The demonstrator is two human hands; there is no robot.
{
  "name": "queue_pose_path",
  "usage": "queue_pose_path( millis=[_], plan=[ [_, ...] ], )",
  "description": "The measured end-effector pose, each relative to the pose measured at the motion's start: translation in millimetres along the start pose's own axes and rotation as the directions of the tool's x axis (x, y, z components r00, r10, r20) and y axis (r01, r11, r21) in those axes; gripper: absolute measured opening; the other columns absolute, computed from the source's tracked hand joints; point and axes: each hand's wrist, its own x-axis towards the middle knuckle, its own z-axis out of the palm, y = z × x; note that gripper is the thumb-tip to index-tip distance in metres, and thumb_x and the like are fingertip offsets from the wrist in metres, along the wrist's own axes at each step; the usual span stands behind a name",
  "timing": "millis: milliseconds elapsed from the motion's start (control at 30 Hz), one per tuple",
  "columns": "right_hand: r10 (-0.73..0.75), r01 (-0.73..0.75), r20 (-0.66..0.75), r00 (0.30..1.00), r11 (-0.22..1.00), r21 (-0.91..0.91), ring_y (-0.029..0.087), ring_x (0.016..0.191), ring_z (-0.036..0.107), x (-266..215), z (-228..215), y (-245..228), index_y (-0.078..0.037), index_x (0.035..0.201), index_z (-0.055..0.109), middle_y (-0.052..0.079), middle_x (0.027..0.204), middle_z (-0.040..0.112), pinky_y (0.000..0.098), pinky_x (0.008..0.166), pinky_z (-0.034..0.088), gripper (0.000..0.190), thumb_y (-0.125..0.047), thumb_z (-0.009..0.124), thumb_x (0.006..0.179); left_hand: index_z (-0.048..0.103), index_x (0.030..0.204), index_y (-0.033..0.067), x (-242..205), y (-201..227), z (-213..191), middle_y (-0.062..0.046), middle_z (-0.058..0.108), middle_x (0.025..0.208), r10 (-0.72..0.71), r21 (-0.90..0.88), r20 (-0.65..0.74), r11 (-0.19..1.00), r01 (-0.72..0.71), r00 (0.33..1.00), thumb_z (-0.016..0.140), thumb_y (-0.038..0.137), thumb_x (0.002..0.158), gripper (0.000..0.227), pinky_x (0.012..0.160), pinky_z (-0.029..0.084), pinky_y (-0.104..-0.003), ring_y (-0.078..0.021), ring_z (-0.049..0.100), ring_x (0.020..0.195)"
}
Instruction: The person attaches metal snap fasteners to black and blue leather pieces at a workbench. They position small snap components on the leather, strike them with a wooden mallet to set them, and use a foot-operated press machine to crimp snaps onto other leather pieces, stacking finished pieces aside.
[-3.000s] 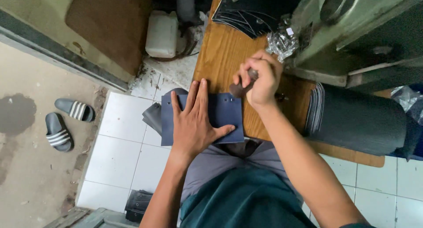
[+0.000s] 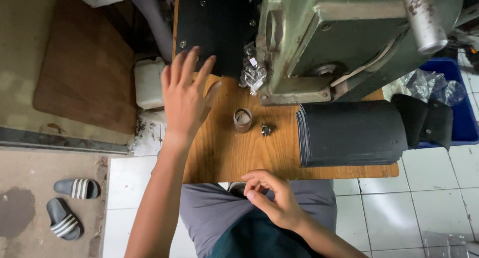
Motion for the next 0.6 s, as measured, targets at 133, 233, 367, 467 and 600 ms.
queue_pose_path(
  millis=[133, 233, 367, 467, 600],
  plan=[
    [-0.026, 0.026, 0.011, 1.0, 1.0, -0.009, 0.015, 0.072, 0.061, 2.0, 0.6, -4.7, 0.005, 0.118, 0.063, 0.011, 0.088, 0.071, 0.0264, 0.066, 0.048, 0.031, -0.012, 0.062, 0.093, 0.076, 0.118, 0.012, 20.0, -1.9, 25.8, -0.006, 0.063, 0.131, 0.058, 0.014, -0.085, 0.998, -0.057, 0.995, 0.078, 0.031, 0.091, 0.034, 0.103, 0.04, -0.046, -0.0282, 0.056, 0.117],
    [-0.021, 0.021, -0.013, 1.0, 1.0, -0.014, 0.015, 0.071, 0.061, -2.5, -0.3, -7.0, 0.005, 0.115, 0.064, 0.008, 0.086, 0.072, 0.0265, 0.067, 0.049, 0.029, -0.013, 0.063, 0.092, 0.079, 0.108, 0.0132, 33.3, -0.8, 41.5, -0.001, 0.07, 0.115, 0.034, -0.001, -0.16, 0.999, -0.035, 0.987, 0.077, 0.021, 0.091, 0.019, 0.094, 0.041, -0.04, -0.0237, 0.056, 0.101],
    [-0.021, 0.022, -0.025, 0.999, 1.0, 0.017, 0.015, 0.072, 0.061, -7.6, -4.4, -9.2, 0.005, 0.115, 0.064, 0.01, 0.086, 0.071, 0.0269, 0.069, 0.051, 0.029, -0.01, 0.063, 0.091, 0.075, 0.115, 0.0068, 33.3, 1.7, 45.7, -0.009, 0.069, 0.124, -0.094, -0.187, -0.143, 0.98, 0.066, 0.985, 0.079, 0.016, 0.085, 0.031, 0.101, 0.041, -0.044, -0.0304, 0.059, 0.114],
    [-0.063, 0.063, -0.078, 0.995, 0.998, -0.012, 0.017, 0.073, 0.063, -15.2, -13.0, -9.2, 0.005, 0.112, 0.065, 0.011, 0.086, 0.072, 0.027, 0.07, 0.053, 0.026, -0.006, 0.062, 0.089, 0.071, 0.124, 0.0055, 15.4, 12.2, 32.2, -0.012, 0.064, 0.133, -0.146, -0.294, -0.12, 0.95, 0.105, 0.982, 0.079, 0.012, 0.087, 0.038, 0.109, 0.038, -0.047, -0.032, 0.055, 0.125],
    [-0.232, 0.106, -0.36, 0.903, 0.936, -0.336, 0.003, 0.042, 0.051, -33.3, -32.7, -14.0, -0.001, 0.096, 0.072, 0.003, 0.073, 0.078, 0.0154, 0.04, 0.03, 0.015, -0.007, 0.068, 0.083, 0.065, 0.124, -0.0023, -14.0, 40.0, -17.0, -0.015, 0.064, 0.129, -0.27, -0.523, -0.035, 0.825, 0.212, 0.962, 0.068, -0.006, 0.089, 0.036, 0.109, 0.043, -0.044, -0.0329, 0.057, 0.123]
  ],
)
